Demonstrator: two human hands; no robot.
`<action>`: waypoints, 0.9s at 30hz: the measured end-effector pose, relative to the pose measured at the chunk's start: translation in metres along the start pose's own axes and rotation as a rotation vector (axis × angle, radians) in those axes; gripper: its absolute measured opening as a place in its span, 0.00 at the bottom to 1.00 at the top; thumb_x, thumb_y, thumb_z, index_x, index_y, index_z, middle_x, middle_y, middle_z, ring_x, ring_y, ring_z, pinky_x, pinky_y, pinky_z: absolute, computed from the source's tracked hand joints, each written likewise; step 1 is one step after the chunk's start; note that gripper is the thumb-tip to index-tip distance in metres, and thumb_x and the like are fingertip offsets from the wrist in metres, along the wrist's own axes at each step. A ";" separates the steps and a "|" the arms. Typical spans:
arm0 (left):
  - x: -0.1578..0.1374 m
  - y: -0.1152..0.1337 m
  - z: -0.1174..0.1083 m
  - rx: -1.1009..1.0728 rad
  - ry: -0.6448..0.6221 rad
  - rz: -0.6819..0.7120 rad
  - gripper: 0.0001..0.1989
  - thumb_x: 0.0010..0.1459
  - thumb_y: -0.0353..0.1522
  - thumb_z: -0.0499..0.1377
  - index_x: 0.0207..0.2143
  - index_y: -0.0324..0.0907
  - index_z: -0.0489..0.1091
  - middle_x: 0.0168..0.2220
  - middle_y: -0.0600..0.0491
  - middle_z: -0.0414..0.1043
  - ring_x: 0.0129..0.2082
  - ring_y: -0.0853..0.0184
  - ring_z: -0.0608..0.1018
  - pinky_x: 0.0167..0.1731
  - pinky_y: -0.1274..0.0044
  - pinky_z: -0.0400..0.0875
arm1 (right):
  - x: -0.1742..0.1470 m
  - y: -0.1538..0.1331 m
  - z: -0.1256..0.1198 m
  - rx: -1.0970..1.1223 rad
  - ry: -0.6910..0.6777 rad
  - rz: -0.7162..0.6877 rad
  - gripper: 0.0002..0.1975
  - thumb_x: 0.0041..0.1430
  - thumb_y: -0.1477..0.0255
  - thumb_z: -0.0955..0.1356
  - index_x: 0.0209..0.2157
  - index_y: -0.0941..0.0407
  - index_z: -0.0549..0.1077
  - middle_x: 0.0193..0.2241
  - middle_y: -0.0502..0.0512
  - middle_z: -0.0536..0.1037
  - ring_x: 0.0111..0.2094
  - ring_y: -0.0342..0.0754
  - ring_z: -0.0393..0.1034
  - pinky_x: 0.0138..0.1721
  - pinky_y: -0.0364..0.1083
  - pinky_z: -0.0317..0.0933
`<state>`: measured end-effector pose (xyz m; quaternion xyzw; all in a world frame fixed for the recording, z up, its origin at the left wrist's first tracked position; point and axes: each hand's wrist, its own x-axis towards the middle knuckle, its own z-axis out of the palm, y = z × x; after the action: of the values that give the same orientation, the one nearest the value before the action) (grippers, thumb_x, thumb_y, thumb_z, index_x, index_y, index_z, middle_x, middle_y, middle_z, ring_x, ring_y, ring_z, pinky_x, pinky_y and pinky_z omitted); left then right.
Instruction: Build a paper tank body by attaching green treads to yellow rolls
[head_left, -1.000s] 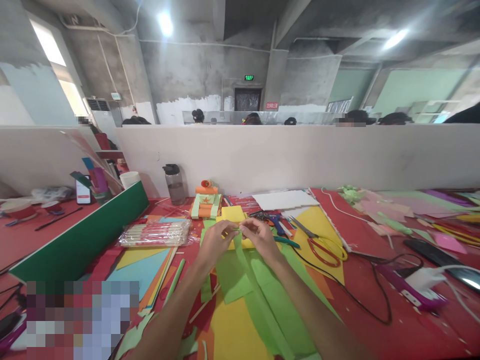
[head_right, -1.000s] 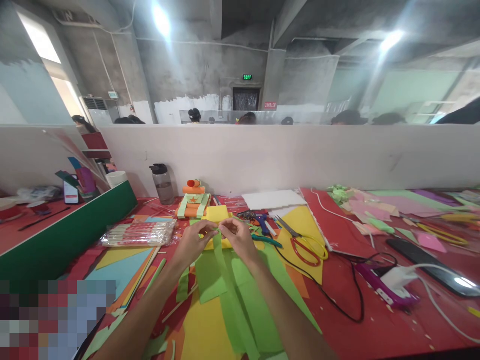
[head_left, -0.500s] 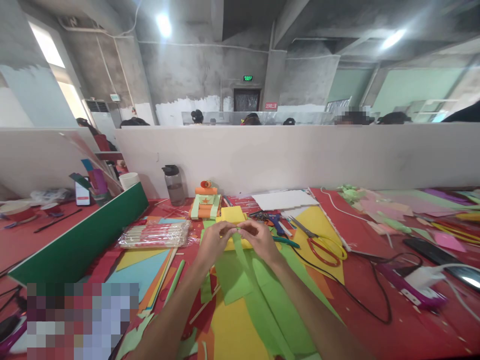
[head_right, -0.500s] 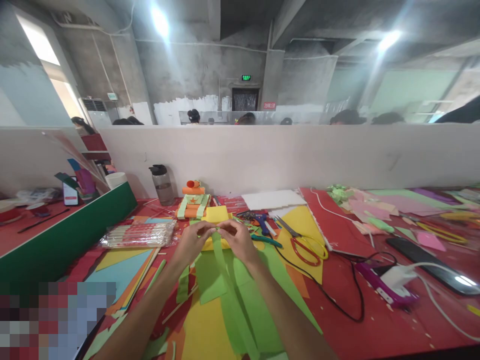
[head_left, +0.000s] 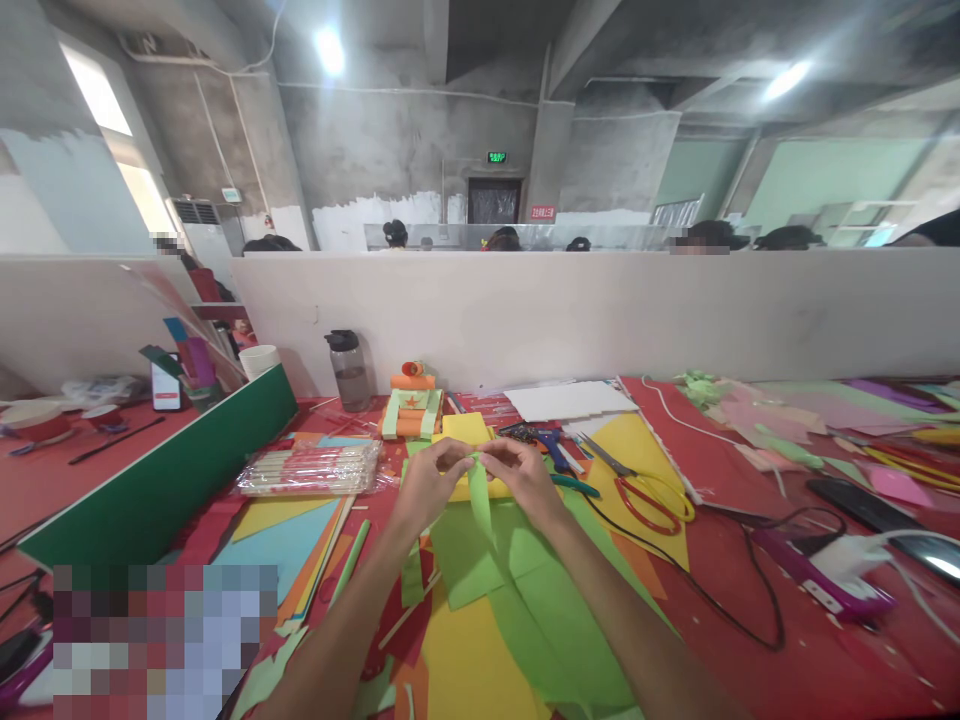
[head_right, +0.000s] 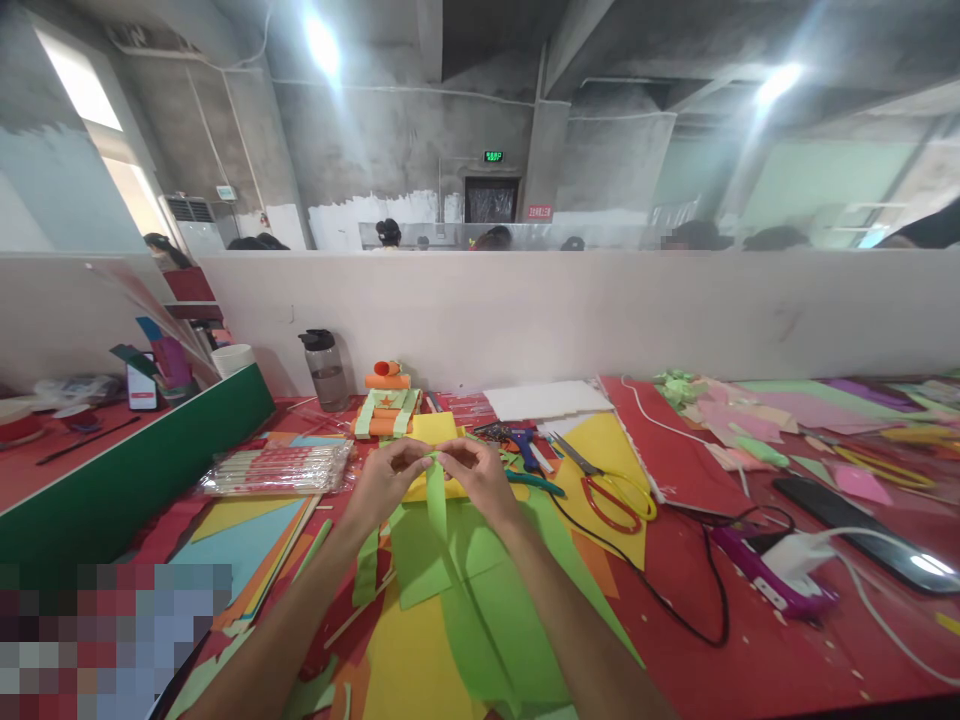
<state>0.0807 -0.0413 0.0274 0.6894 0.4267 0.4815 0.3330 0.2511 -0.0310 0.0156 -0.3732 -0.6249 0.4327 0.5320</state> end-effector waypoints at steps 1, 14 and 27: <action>0.000 0.001 0.000 -0.025 -0.008 -0.005 0.09 0.57 0.36 0.58 0.36 0.40 0.71 0.33 0.50 0.76 0.32 0.67 0.77 0.34 0.77 0.72 | 0.000 -0.001 0.000 0.005 -0.009 0.001 0.15 0.52 0.61 0.70 0.36 0.57 0.77 0.30 0.55 0.78 0.28 0.46 0.71 0.32 0.45 0.68; 0.000 0.005 -0.002 -0.098 -0.016 -0.073 0.13 0.54 0.41 0.60 0.32 0.39 0.71 0.28 0.53 0.74 0.28 0.70 0.73 0.29 0.79 0.67 | -0.002 -0.001 0.001 -0.061 0.001 -0.065 0.11 0.53 0.63 0.70 0.35 0.55 0.78 0.28 0.53 0.78 0.26 0.47 0.71 0.30 0.45 0.67; 0.000 -0.001 0.000 -0.010 -0.043 -0.035 0.13 0.55 0.41 0.60 0.31 0.39 0.71 0.24 0.56 0.70 0.23 0.72 0.68 0.23 0.81 0.61 | -0.007 -0.006 0.005 -0.167 -0.039 -0.152 0.08 0.57 0.66 0.68 0.34 0.56 0.75 0.30 0.53 0.77 0.31 0.47 0.71 0.34 0.44 0.65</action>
<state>0.0807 -0.0410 0.0259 0.6904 0.4289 0.4626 0.3540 0.2474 -0.0396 0.0183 -0.3592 -0.6956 0.3448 0.5179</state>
